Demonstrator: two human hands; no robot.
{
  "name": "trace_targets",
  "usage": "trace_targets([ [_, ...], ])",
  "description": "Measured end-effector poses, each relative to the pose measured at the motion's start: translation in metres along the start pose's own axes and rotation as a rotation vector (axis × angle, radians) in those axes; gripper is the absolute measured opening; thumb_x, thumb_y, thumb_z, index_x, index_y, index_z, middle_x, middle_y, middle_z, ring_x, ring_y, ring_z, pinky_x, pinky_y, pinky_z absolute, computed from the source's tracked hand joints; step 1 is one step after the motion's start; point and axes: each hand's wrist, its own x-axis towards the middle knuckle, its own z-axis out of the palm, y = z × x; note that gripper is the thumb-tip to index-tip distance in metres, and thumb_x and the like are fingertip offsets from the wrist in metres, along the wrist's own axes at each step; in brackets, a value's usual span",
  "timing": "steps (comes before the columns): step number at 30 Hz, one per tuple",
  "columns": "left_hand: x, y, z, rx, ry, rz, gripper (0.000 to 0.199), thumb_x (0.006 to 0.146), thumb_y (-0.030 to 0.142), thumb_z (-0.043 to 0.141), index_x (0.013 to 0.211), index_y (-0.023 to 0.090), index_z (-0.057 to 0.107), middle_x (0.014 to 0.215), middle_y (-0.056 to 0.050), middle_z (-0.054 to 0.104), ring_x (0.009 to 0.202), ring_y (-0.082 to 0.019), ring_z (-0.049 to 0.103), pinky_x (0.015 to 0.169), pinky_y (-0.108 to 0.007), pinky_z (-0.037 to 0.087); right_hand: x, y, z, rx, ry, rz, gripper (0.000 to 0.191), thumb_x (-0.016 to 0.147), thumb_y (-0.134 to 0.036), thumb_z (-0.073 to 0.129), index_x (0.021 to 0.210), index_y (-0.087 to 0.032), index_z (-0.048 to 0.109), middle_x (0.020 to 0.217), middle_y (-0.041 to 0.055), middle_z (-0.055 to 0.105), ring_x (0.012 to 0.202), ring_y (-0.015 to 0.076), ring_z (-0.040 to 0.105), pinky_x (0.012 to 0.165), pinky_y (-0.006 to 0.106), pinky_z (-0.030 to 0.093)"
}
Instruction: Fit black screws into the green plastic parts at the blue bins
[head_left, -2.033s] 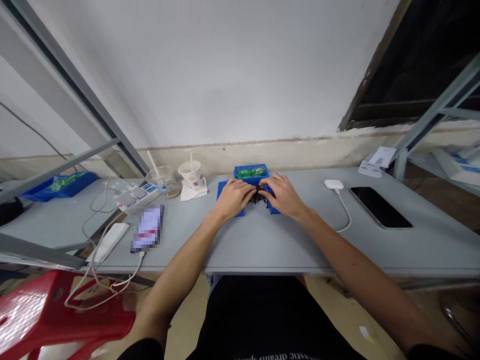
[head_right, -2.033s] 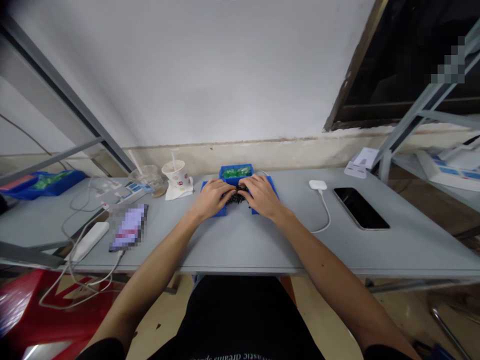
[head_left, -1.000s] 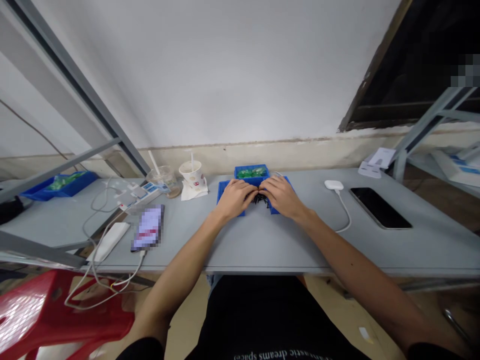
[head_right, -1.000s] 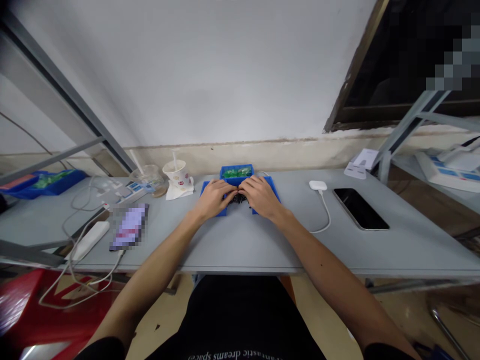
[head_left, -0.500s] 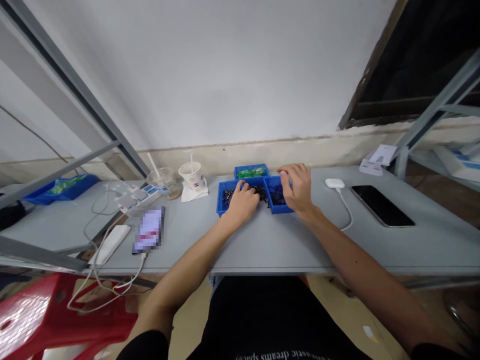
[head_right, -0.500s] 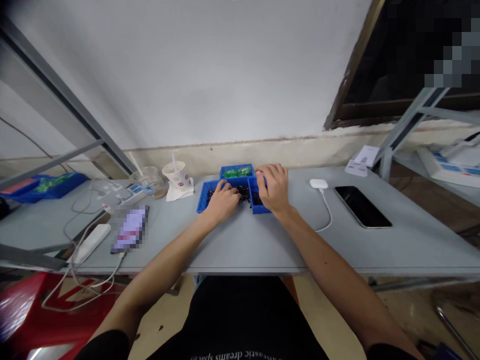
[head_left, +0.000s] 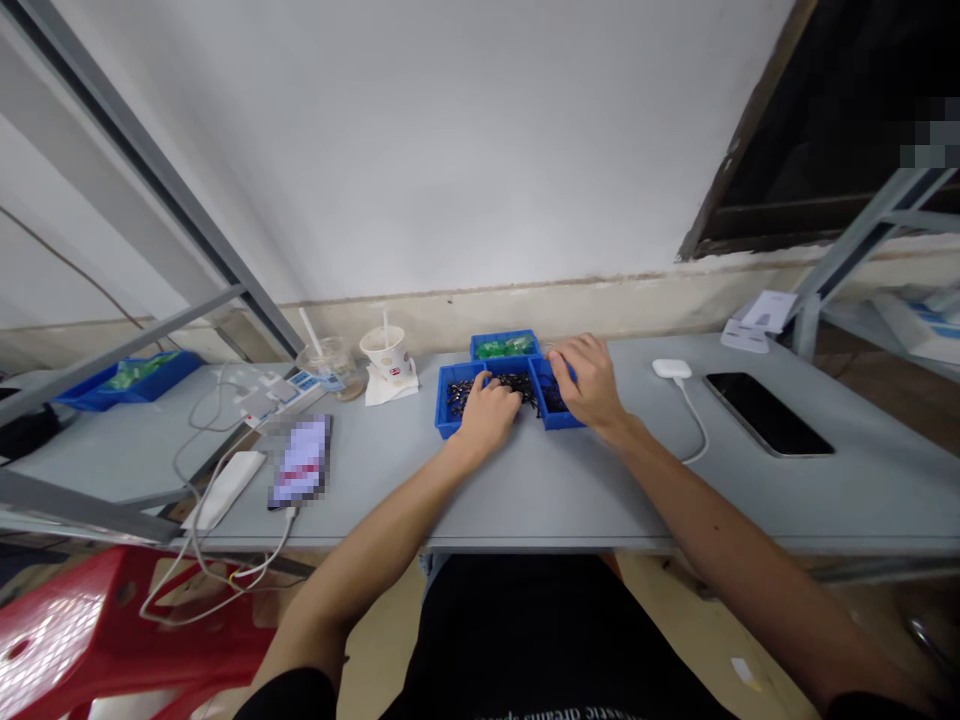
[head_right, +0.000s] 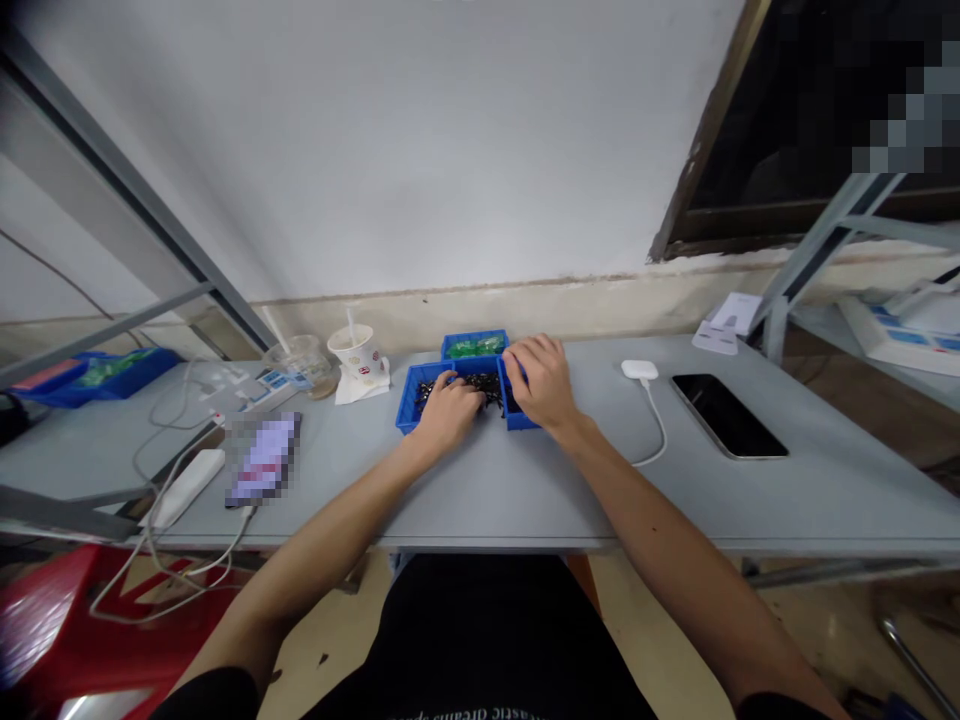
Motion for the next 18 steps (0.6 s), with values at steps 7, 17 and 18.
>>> trace_targets([
  [7, -0.002, -0.01, -0.016, -0.293, 0.077, -0.033, 0.024, 0.096, 0.006, 0.055, 0.109, 0.017, 0.073, 0.1, -0.007, 0.078, 0.095, -0.022, 0.073, 0.116, -0.049, 0.044, -0.001, 0.002, 0.006, 0.048, -0.225, -0.131, 0.026, 0.106, -0.028, 0.046, 0.096, -0.023, 0.069, 0.093, 0.0084, 0.075, 0.092, 0.0267, 0.061, 0.088, 0.044, 0.044],
  [17, -0.003, -0.013, -0.019, -0.576, 0.358, -0.01, 0.02, 0.1, 0.015, 0.062, 0.117, 0.02, 0.071, 0.101, -0.005, 0.076, 0.106, -0.021, 0.072, 0.111, -0.044, 0.053, -0.009, 0.013, 0.014, -0.016, -0.411, -0.187, 0.022, 0.106, -0.027, 0.049, 0.109, -0.021, 0.07, 0.102, 0.0093, 0.074, 0.101, 0.0277, 0.06, 0.089, 0.042, 0.042],
  [18, -0.003, -0.012, -0.02, -0.584, 0.368, -0.006, 0.022, 0.1, 0.015, 0.062, 0.12, 0.021, 0.07, 0.1, -0.004, 0.076, 0.109, -0.021, 0.071, 0.114, -0.045, 0.051, -0.008, 0.013, 0.014, -0.009, -0.409, -0.186, 0.023, 0.107, -0.028, 0.048, 0.107, -0.021, 0.07, 0.101, 0.0093, 0.074, 0.1, 0.0275, 0.06, 0.089, 0.042, 0.042],
])
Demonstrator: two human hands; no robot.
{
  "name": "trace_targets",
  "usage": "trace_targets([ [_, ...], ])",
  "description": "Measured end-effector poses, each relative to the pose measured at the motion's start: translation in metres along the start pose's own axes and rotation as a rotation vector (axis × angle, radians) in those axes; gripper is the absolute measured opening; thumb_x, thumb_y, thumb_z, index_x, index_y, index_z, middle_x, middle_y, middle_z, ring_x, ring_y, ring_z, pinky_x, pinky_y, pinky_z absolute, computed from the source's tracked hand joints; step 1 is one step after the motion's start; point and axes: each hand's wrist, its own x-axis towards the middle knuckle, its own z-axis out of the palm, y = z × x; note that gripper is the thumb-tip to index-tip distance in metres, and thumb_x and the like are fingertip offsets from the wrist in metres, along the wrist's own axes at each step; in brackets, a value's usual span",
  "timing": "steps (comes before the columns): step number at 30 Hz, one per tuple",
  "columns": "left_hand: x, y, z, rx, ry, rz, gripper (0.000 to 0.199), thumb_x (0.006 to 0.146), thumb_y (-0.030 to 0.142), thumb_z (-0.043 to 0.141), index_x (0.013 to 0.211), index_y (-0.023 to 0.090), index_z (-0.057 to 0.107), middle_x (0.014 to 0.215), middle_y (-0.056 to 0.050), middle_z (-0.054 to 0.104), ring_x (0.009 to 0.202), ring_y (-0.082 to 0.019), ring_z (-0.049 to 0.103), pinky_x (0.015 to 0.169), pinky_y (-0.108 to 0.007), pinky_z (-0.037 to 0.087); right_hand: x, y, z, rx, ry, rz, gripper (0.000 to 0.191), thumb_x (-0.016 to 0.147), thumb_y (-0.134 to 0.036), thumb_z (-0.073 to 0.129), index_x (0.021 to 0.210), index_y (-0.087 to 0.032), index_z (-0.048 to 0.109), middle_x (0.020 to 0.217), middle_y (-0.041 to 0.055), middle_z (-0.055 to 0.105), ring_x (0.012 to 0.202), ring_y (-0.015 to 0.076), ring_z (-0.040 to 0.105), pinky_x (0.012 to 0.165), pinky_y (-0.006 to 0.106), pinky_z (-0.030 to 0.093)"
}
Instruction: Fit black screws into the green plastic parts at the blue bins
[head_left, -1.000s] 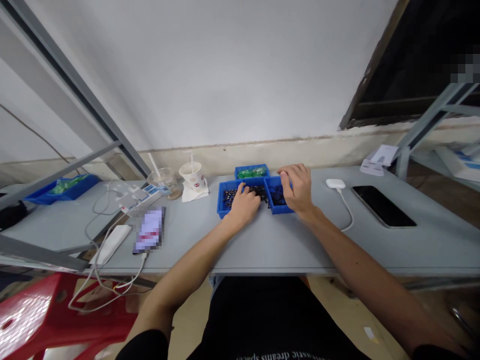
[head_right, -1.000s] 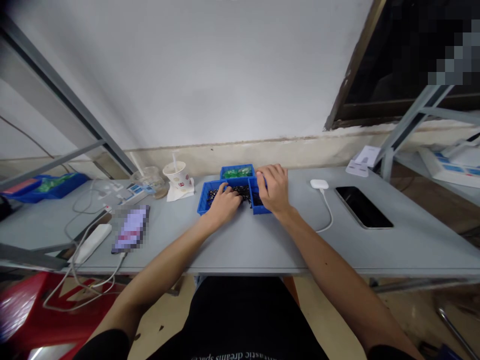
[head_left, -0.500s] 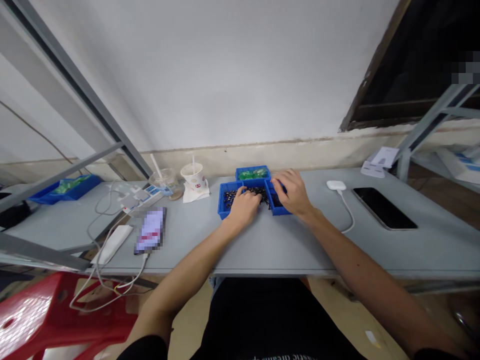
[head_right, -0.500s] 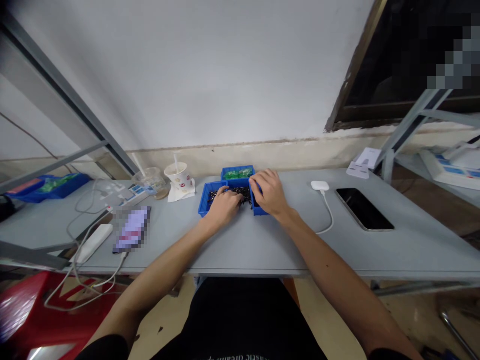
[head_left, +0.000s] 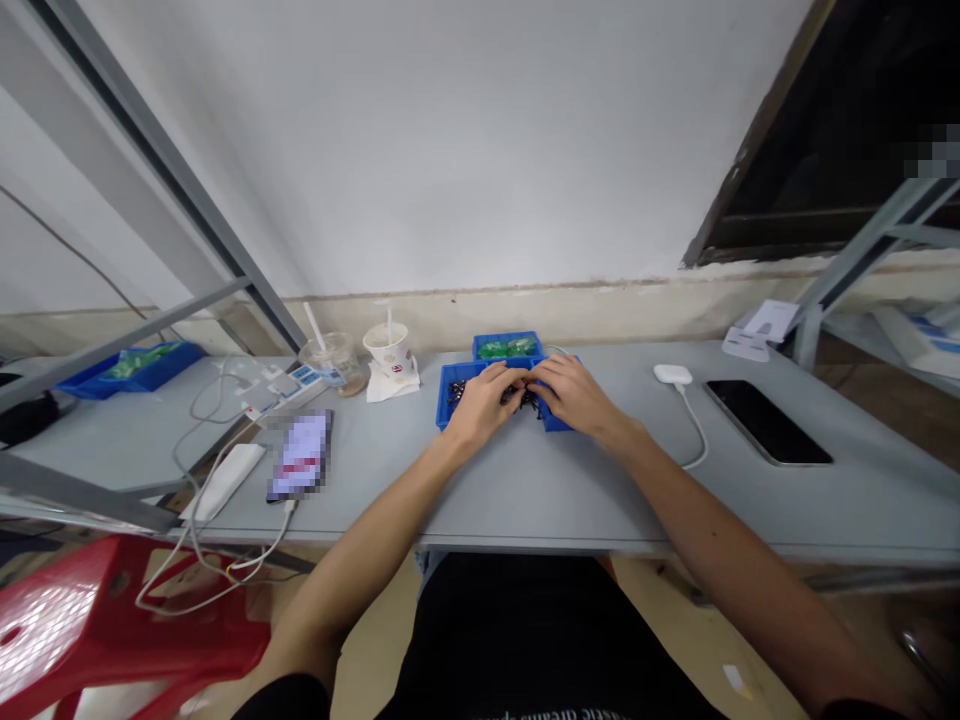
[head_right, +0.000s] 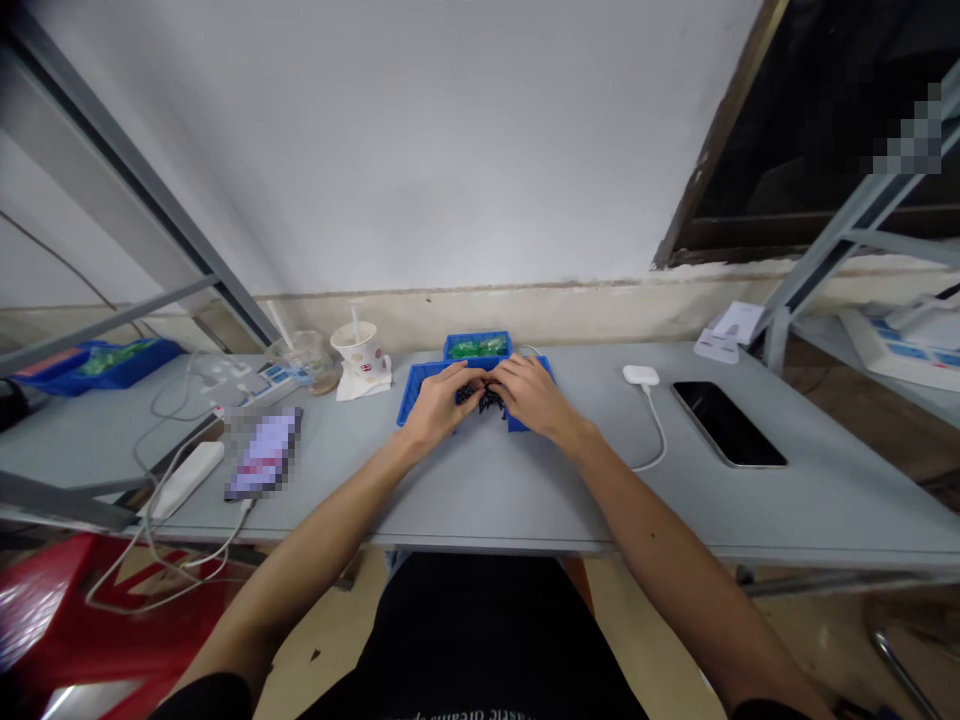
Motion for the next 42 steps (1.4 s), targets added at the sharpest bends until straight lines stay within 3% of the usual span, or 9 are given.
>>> trace_targets([
  [7, 0.001, 0.005, -0.003, -0.018, 0.025, -0.017, 0.018, 0.1, 0.017, 0.063, 0.117, 0.019, 0.068, 0.103, -0.007, 0.072, 0.102, -0.021, 0.07, 0.097, -0.036, 0.058, 0.003, -0.004, -0.007, 0.032, 0.04, -0.011, 0.027, 0.109, -0.031, 0.046, 0.098, -0.022, 0.07, 0.096, 0.0076, 0.074, 0.094, 0.0262, 0.061, 0.088, 0.042, 0.041],
  [12, 0.001, 0.002, -0.002, 0.065, 0.027, -0.038, 0.01, 0.101, 0.027, 0.067, 0.105, 0.02, 0.072, 0.099, -0.007, 0.075, 0.096, -0.022, 0.07, 0.095, -0.038, 0.057, 0.004, -0.009, -0.008, 0.053, 0.051, -0.023, 0.026, 0.107, -0.03, 0.048, 0.099, -0.023, 0.072, 0.097, 0.0078, 0.075, 0.095, 0.026, 0.061, 0.088, 0.043, 0.043],
  [18, 0.001, 0.004, -0.002, 0.053, 0.045, -0.078, 0.005, 0.096, 0.018, 0.071, 0.1, 0.019, 0.074, 0.093, -0.005, 0.077, 0.091, -0.02, 0.072, 0.091, -0.036, 0.057, 0.004, -0.013, -0.009, 0.095, 0.089, -0.025, 0.026, 0.108, -0.035, 0.049, 0.098, -0.023, 0.071, 0.097, 0.0075, 0.075, 0.094, 0.0255, 0.063, 0.089, 0.043, 0.044],
  [26, 0.0, 0.006, -0.001, -0.019, 0.137, -0.106, 0.009, 0.101, 0.025, 0.067, 0.1, 0.021, 0.075, 0.094, -0.004, 0.08, 0.094, -0.02, 0.074, 0.091, -0.036, 0.06, 0.004, -0.01, -0.007, 0.078, 0.113, 0.022, 0.027, 0.108, -0.03, 0.044, 0.11, -0.023, 0.071, 0.107, 0.0099, 0.076, 0.101, 0.0274, 0.065, 0.092, 0.044, 0.045],
  [42, 0.002, 0.002, -0.004, 0.064, 0.093, -0.106, 0.015, 0.104, 0.03, 0.063, 0.098, 0.023, 0.075, 0.095, -0.002, 0.08, 0.092, -0.02, 0.073, 0.097, -0.039, 0.054, 0.005, -0.012, -0.005, 0.091, 0.137, 0.004, 0.03, 0.109, -0.033, 0.045, 0.107, -0.022, 0.073, 0.102, 0.0099, 0.077, 0.096, 0.0265, 0.065, 0.089, 0.043, 0.048],
])
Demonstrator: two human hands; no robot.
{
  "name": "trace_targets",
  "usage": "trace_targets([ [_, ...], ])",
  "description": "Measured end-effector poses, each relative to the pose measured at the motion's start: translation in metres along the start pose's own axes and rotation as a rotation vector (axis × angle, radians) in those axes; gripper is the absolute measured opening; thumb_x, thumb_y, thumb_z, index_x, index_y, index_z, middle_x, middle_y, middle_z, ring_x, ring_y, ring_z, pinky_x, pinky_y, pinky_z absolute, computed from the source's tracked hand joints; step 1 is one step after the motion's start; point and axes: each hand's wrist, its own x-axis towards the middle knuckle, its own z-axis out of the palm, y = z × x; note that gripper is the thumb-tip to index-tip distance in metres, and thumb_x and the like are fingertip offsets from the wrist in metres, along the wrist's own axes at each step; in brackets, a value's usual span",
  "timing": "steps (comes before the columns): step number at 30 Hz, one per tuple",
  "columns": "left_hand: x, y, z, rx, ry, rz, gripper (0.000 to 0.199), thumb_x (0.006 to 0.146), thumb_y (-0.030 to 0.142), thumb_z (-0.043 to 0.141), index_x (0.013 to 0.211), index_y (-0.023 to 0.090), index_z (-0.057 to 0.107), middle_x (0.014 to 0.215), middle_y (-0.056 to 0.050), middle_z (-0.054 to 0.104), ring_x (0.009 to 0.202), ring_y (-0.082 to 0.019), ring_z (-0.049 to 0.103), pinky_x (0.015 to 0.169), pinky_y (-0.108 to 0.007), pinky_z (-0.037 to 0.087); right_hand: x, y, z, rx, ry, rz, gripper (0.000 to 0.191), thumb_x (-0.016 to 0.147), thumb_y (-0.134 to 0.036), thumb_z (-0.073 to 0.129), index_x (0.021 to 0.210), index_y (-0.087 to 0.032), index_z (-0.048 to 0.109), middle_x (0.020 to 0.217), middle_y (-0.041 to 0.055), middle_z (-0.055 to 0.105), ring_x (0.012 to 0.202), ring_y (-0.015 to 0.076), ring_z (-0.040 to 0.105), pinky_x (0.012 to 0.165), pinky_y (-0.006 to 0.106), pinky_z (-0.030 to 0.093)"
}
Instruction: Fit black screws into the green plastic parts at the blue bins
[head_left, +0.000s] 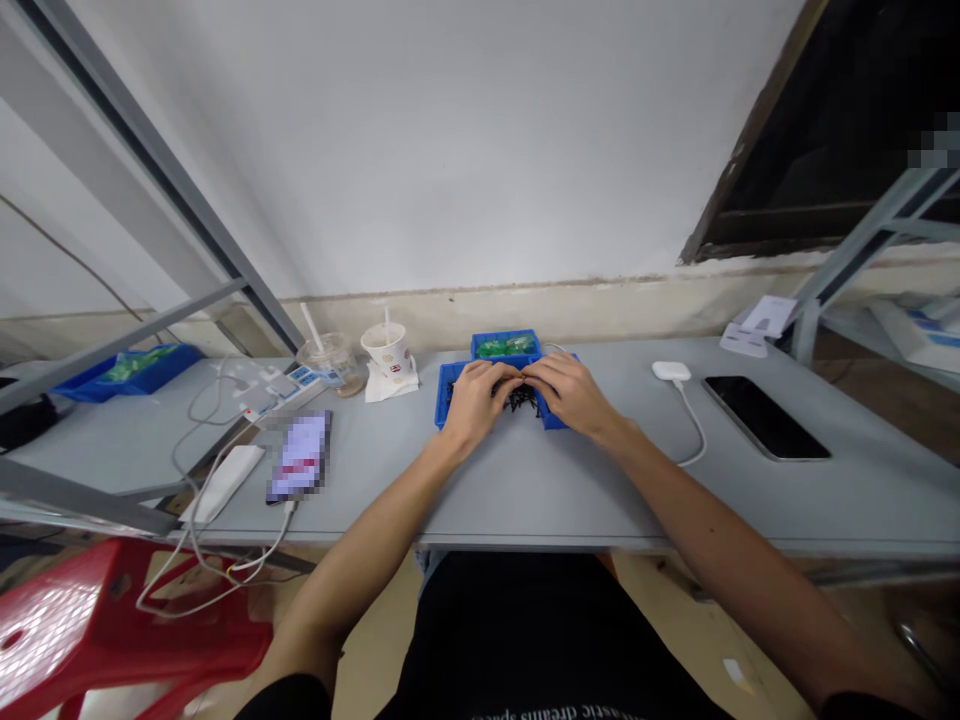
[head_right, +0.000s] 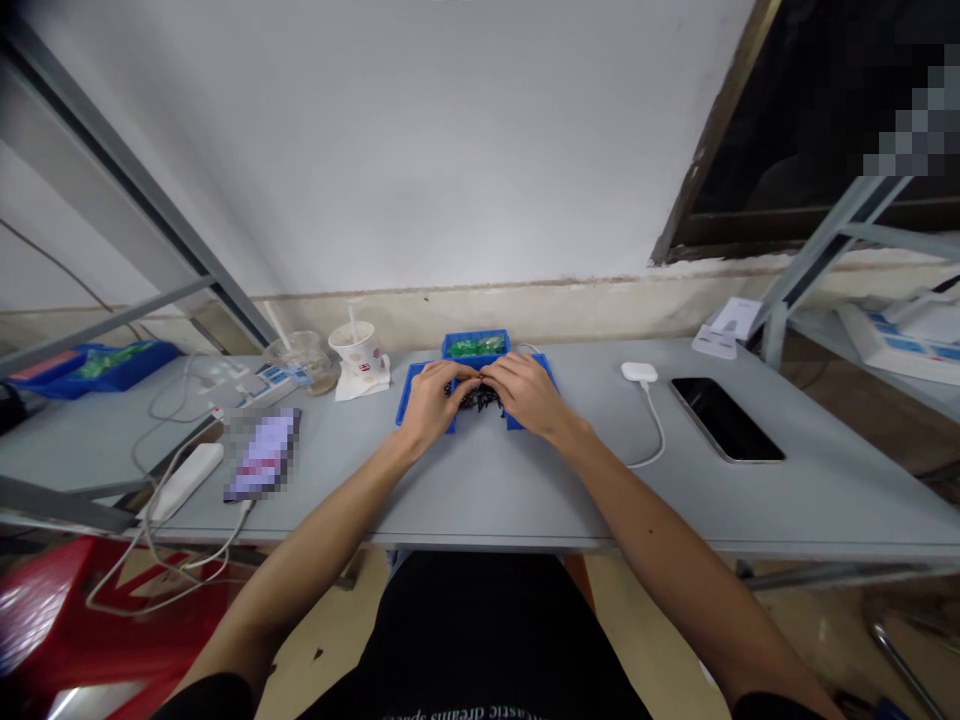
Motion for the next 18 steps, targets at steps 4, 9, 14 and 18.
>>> trace_targets([
  [4, -0.0003, -0.0014, -0.0007, 0.051, -0.024, 0.001, 0.019, 0.105, 0.034, 0.063, 0.098, 0.022, 0.076, 0.093, -0.002, 0.08, 0.089, -0.02, 0.072, 0.099, -0.039, 0.052, 0.0007, -0.0006, -0.0015, -0.018, 0.023, -0.012, 0.028, 0.109, -0.03, 0.047, 0.104, -0.022, 0.073, 0.1, 0.0092, 0.077, 0.093, 0.0253, 0.066, 0.089, 0.042, 0.047],
  [9, 0.0, 0.0006, -0.0034, 0.116, -0.06, 0.1, 0.022, 0.108, 0.033, 0.058, 0.108, 0.021, 0.076, 0.1, -0.004, 0.081, 0.092, -0.02, 0.073, 0.1, -0.04, 0.05, 0.0009, -0.0004, -0.0018, -0.037, 0.062, -0.035, 0.027, 0.108, -0.029, 0.048, 0.102, -0.022, 0.074, 0.098, 0.0084, 0.077, 0.091, 0.0243, 0.066, 0.087, 0.04, 0.047],
  [14, 0.0009, 0.0004, -0.0057, 0.137, -0.054, 0.147, 0.03, 0.111, 0.034, 0.05, 0.106, 0.021, 0.076, 0.098, -0.004, 0.081, 0.089, -0.019, 0.072, 0.101, -0.039, 0.049, 0.0, 0.0009, -0.001, -0.038, 0.069, -0.059, 0.026, 0.108, -0.029, 0.049, 0.102, -0.021, 0.073, 0.097, 0.0084, 0.076, 0.091, 0.0242, 0.065, 0.086, 0.039, 0.046],
  [18, 0.0004, -0.0031, -0.0046, 0.15, -0.061, 0.182, 0.034, 0.112, 0.035, 0.046, 0.102, 0.021, 0.076, 0.096, -0.004, 0.081, 0.086, -0.019, 0.07, 0.099, -0.039, 0.048, -0.0008, 0.0013, -0.0003, -0.031, 0.019, -0.042, 0.029, 0.109, -0.032, 0.047, 0.104, -0.021, 0.073, 0.098, 0.0091, 0.076, 0.092, 0.0245, 0.065, 0.085, 0.038, 0.045],
])
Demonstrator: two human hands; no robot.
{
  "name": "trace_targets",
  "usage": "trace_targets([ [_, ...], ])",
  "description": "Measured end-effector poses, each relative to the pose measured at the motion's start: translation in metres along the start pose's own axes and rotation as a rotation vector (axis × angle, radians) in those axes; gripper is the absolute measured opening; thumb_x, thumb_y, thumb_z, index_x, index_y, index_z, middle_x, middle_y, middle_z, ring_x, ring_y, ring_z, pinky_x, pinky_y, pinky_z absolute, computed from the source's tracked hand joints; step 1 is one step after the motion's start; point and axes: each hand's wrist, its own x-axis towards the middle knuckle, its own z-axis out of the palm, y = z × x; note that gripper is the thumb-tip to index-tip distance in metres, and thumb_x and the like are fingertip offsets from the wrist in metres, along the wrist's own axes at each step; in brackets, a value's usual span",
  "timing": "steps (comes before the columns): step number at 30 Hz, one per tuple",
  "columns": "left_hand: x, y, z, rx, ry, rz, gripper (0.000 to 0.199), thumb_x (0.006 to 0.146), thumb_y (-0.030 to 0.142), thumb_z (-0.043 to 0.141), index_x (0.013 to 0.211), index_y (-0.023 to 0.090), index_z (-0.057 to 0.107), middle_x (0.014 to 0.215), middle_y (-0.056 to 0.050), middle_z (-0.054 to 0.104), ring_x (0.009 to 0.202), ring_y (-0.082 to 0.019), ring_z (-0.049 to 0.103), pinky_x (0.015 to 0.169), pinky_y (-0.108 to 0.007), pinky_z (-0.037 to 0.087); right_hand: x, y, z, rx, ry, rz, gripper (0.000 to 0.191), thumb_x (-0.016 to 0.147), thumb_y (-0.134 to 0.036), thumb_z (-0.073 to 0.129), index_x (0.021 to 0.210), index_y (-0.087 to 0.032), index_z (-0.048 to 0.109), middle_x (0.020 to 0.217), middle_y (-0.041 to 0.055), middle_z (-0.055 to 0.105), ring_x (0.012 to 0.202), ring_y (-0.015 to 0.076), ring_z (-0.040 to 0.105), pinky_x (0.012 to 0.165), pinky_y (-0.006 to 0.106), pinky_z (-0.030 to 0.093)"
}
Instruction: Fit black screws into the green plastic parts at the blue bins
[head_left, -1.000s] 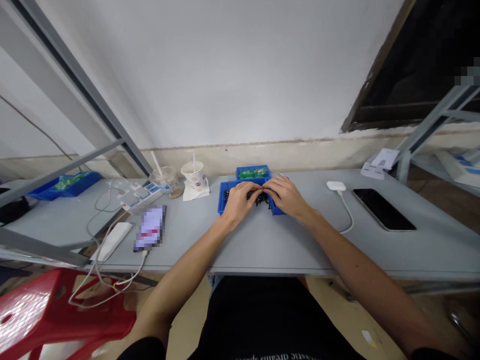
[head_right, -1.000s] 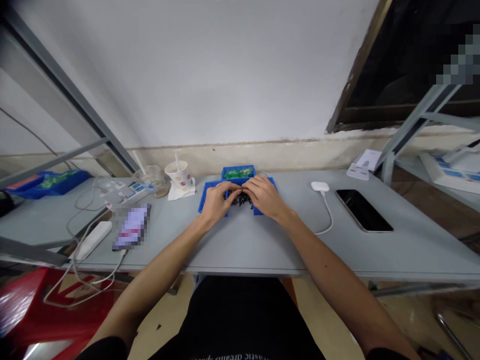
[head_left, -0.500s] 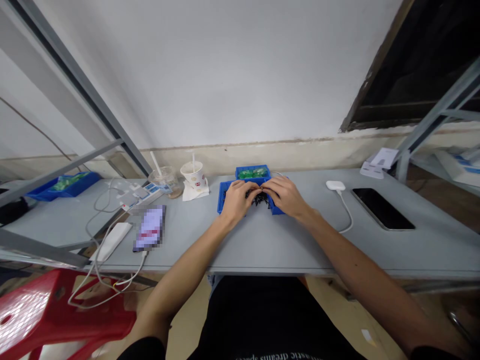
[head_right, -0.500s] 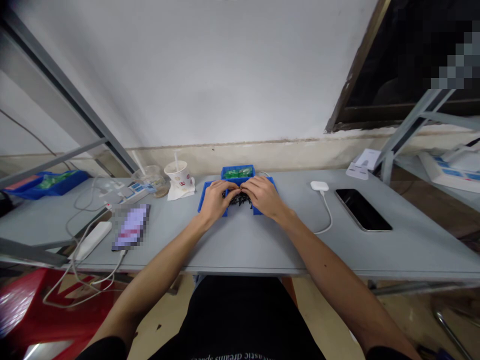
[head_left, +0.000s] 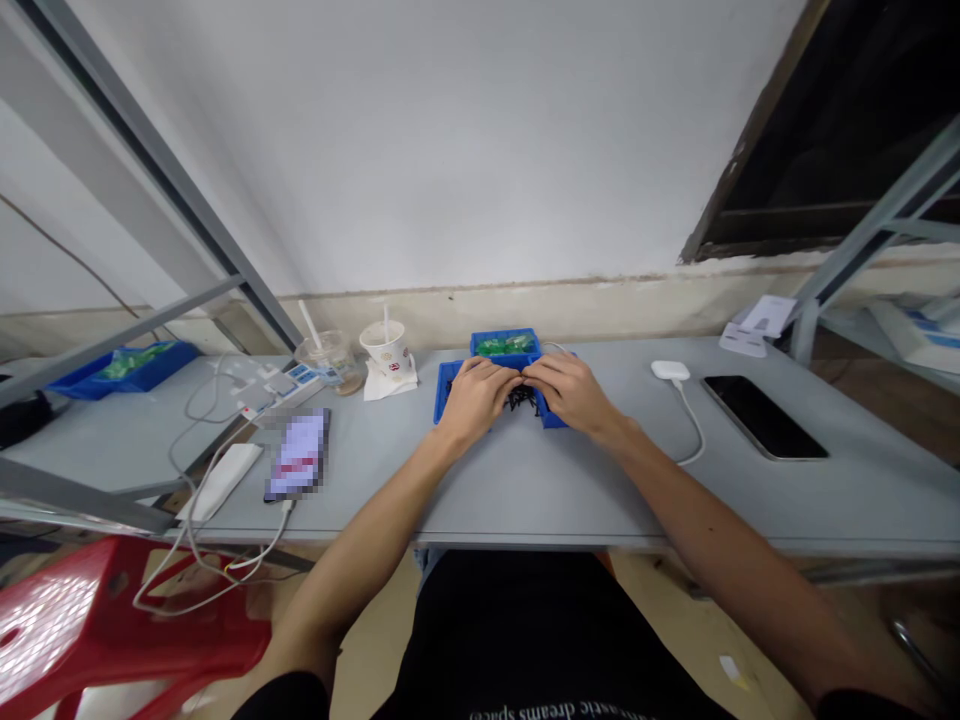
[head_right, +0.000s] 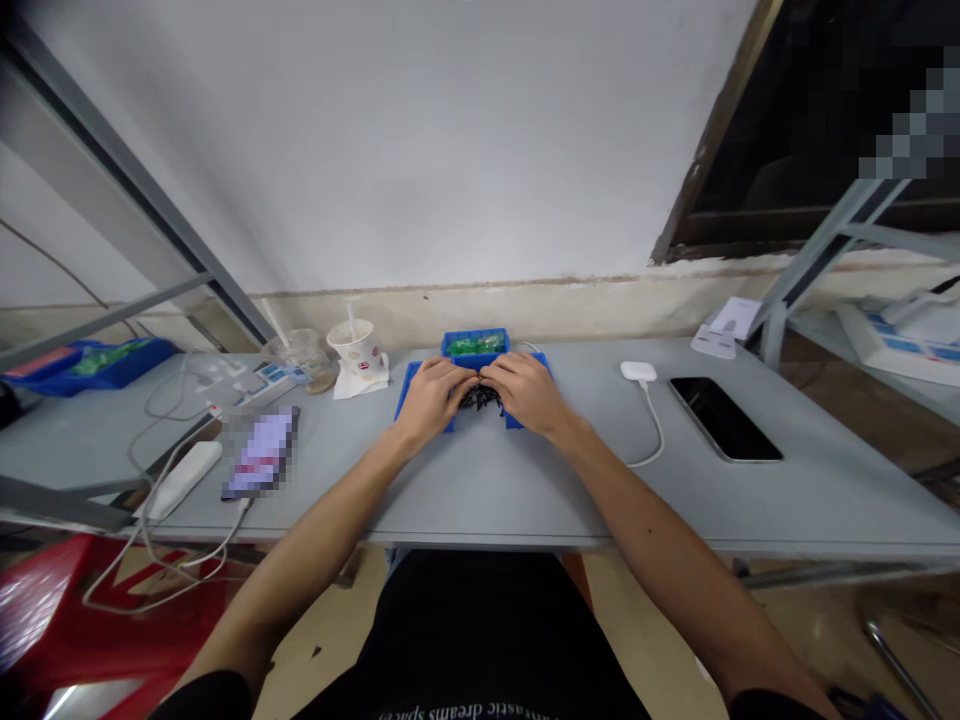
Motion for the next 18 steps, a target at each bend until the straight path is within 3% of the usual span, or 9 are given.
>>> trace_targets([
  [5, 0.002, -0.004, -0.003, 0.005, 0.027, 0.007, 0.035, 0.112, 0.037, 0.046, 0.103, 0.022, 0.076, 0.098, -0.004, 0.081, 0.089, -0.019, 0.071, 0.103, -0.039, 0.046, 0.001, -0.006, 0.001, -0.004, -0.062, 0.077, 0.033, 0.111, -0.032, 0.041, 0.102, -0.02, 0.07, 0.099, 0.0091, 0.077, 0.092, 0.0243, 0.066, 0.085, 0.038, 0.041],
  [9, 0.003, -0.02, -0.015, 0.075, 0.046, -0.107, 0.032, 0.11, 0.038, 0.05, 0.103, 0.023, 0.077, 0.098, -0.005, 0.08, 0.094, -0.022, 0.07, 0.103, -0.042, 0.045, 0.002, -0.007, 0.0, -0.036, -0.037, 0.159, 0.027, 0.11, -0.03, 0.043, 0.11, -0.021, 0.068, 0.11, 0.0097, 0.078, 0.099, 0.0253, 0.066, 0.09, 0.039, 0.04],
  [13, 0.001, -0.047, -0.028, 0.224, -0.157, -0.253, 0.032, 0.107, 0.037, 0.054, 0.096, 0.021, 0.078, 0.1, -0.009, 0.077, 0.102, -0.029, 0.066, 0.095, -0.044, 0.047, 0.003, -0.001, 0.002, -0.112, -0.14, 0.208, 0.025, 0.107, -0.025, 0.047, 0.103, -0.02, 0.071, 0.106, 0.0086, 0.079, 0.1, 0.0252, 0.064, 0.091, 0.038, 0.036],
  [18, -0.007, -0.063, -0.03, 0.345, -0.399, -0.383, 0.035, 0.106, 0.038, 0.054, 0.092, 0.02, 0.081, 0.109, -0.013, 0.073, 0.109, -0.033, 0.064, 0.101, -0.05, 0.045, 0.018, 0.0, 0.007, -0.213, -0.447, 0.15, 0.024, 0.104, -0.021, 0.053, 0.094, -0.02, 0.074, 0.099, 0.0069, 0.079, 0.1, 0.0256, 0.061, 0.086, 0.037, 0.03],
])
